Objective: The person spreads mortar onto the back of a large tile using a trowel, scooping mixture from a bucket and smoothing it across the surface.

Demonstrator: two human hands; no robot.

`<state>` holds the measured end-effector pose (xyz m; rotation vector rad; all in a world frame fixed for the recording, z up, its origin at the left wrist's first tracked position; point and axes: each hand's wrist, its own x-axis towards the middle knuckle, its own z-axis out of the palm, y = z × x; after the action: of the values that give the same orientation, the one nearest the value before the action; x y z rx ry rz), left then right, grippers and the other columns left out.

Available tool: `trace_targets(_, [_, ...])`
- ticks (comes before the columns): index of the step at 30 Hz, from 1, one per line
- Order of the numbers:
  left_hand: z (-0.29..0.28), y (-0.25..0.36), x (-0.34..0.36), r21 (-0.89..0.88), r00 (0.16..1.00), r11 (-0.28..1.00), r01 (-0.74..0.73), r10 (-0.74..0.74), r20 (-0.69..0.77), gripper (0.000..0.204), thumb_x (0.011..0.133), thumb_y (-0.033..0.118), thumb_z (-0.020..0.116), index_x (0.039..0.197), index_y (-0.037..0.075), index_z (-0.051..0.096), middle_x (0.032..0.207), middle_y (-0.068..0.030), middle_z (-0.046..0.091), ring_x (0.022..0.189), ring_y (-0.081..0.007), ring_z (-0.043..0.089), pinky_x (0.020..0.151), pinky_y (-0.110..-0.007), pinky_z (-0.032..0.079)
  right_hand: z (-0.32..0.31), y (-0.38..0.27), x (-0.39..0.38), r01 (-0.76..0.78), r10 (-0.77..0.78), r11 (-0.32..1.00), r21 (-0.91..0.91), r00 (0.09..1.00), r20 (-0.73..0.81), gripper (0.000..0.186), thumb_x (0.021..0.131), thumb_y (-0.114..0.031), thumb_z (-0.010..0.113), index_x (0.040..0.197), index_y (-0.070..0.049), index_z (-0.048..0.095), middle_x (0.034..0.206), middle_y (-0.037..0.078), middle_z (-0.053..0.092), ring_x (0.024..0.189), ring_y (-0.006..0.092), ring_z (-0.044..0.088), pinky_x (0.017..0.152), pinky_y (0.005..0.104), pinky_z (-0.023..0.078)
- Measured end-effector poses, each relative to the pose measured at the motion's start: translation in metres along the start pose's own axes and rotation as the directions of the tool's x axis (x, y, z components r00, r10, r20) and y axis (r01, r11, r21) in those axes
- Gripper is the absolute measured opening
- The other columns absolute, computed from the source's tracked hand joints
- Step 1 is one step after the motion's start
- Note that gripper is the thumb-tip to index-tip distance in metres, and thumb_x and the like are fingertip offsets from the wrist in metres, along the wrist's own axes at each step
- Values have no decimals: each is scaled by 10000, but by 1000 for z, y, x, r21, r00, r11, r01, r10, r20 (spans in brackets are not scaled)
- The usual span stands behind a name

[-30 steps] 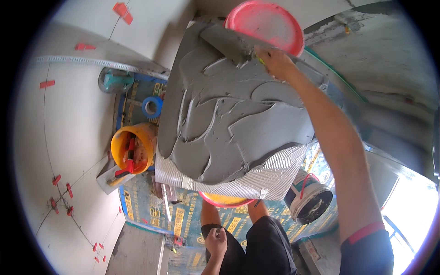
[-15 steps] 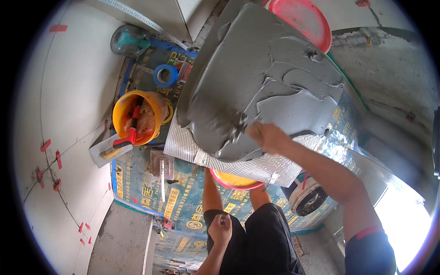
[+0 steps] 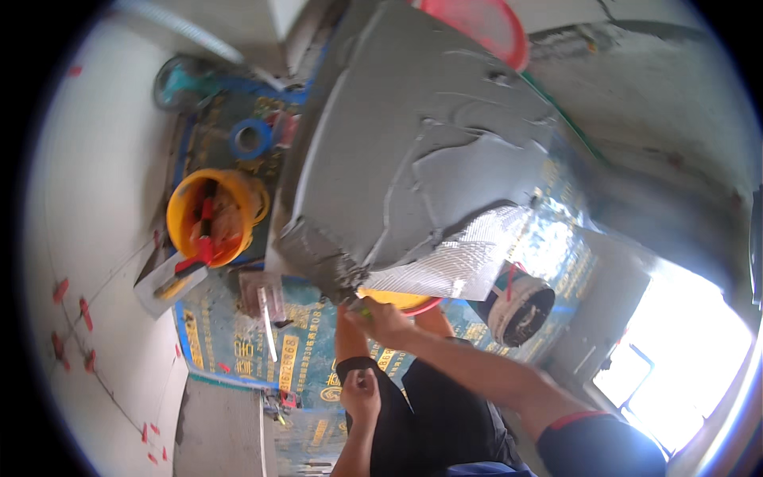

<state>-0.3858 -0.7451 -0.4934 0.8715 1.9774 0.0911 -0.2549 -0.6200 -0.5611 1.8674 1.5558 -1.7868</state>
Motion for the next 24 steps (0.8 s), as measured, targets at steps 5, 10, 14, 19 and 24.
trace_targets(5, [-17, -20, 11, 39, 996, 996, -78, 76, 47, 284, 868, 269, 610, 753, 11, 577, 613, -136, 601, 551, -292, 596, 526, -387, 442, -1, -5, -23, -217, 237, 971, 96, 869, -435, 428, 885, -445, 562, 948, -30, 481, 708, 231, 630, 681, 434, 628, 632, 516, 501])
trace_targets(10, [-22, -11, 19, 120, 983, 981, -154, 140, 119, 298, 873, 274, 603, 747, 6, 568, 612, -126, 594, 533, -277, 578, 521, -380, 434, -20, 50, -40, -327, 477, 879, 348, 637, -605, 451, 898, -408, 552, 963, 36, 505, 761, 304, 608, 762, 482, 601, 679, 526, 486])
trace_targets(14, [-21, -4, 21, 206, 975, 957, -204, 180, 129, 306, 870, 291, 609, 741, 17, 569, 607, -117, 602, 543, -277, 593, 521, -382, 439, -40, 80, -42, -315, 620, 783, 536, 464, -633, 652, 919, -459, 496, 1203, 127, 467, 973, 383, 573, 961, 521, 547, 834, 505, 460])
trace_targets(19, [-12, 13, 15, 258, 962, 934, -249, 206, 180, 249, 865, 242, 607, 741, 28, 580, 608, -124, 607, 545, -312, 595, 514, -400, 444, -46, 157, -52, -209, 712, 694, 689, 342, -614, 487, 947, -474, 455, 922, 8, 520, 599, 139, 544, 535, 255, 554, 511, 369, 442])
trace_targets(24, [0, 13, 8, 304, 970, 925, -230, 192, 150, 247, 864, 234, 608, 747, 18, 581, 613, -137, 607, 551, -317, 599, 521, -399, 450, -86, 184, -91, -67, 768, 536, 841, 452, -454, 425, 960, -450, 456, 832, -46, 491, 517, 16, 476, 411, 119, 465, 400, 282, 374])
